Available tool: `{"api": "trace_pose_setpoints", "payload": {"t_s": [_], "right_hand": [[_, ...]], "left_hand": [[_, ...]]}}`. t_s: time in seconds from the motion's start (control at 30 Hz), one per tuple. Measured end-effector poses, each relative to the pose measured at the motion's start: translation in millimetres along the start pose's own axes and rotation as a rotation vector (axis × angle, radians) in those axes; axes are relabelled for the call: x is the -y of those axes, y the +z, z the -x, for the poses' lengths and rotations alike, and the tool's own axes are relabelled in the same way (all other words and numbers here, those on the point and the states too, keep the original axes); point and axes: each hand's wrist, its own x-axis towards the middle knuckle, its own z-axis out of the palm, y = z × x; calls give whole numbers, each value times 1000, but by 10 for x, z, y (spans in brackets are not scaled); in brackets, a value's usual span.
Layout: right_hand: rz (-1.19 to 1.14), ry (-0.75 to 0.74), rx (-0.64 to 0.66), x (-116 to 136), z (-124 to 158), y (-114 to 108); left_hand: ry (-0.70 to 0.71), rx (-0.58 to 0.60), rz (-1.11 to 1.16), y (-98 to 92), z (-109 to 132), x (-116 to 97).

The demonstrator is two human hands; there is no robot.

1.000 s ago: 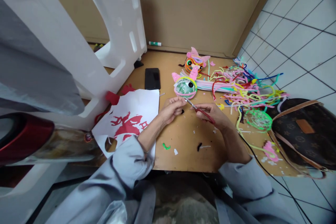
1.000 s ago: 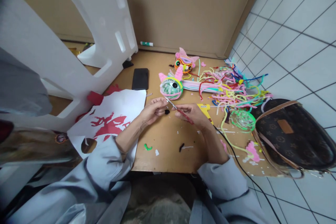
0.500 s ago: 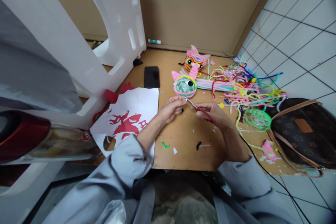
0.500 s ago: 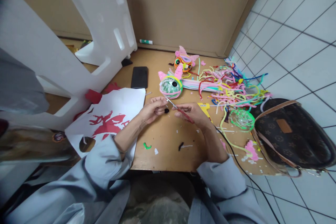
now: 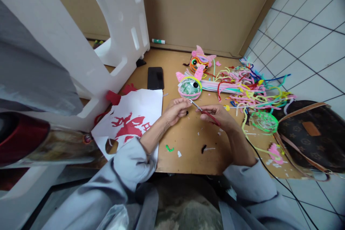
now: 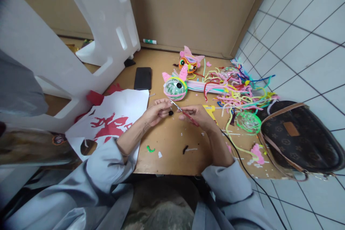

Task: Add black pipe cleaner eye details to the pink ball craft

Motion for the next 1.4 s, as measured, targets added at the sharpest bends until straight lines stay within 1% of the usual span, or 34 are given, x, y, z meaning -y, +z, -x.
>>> {"api": "trace_pose_setpoints", "payload": {"t_s": [0.4,0.87,1.03,1.27,1.4], "right_hand": [[-25,-9,6,2,2,-7],[11,6,-39,-13,-29,1],[-2,18,-35,-24,-28,-1],[-17,0,-11,-14,-14,-10],[-14,-3,-28,-12,-21,-8]], "left_hand": [[7,-4,9,8,-1,-11],[5,-5,-10,6,-1,6],[1,0,-14,-6,-6,11],[4,10,-3,-2,-3,6],[2,5,-9,5,1,-2]]}}
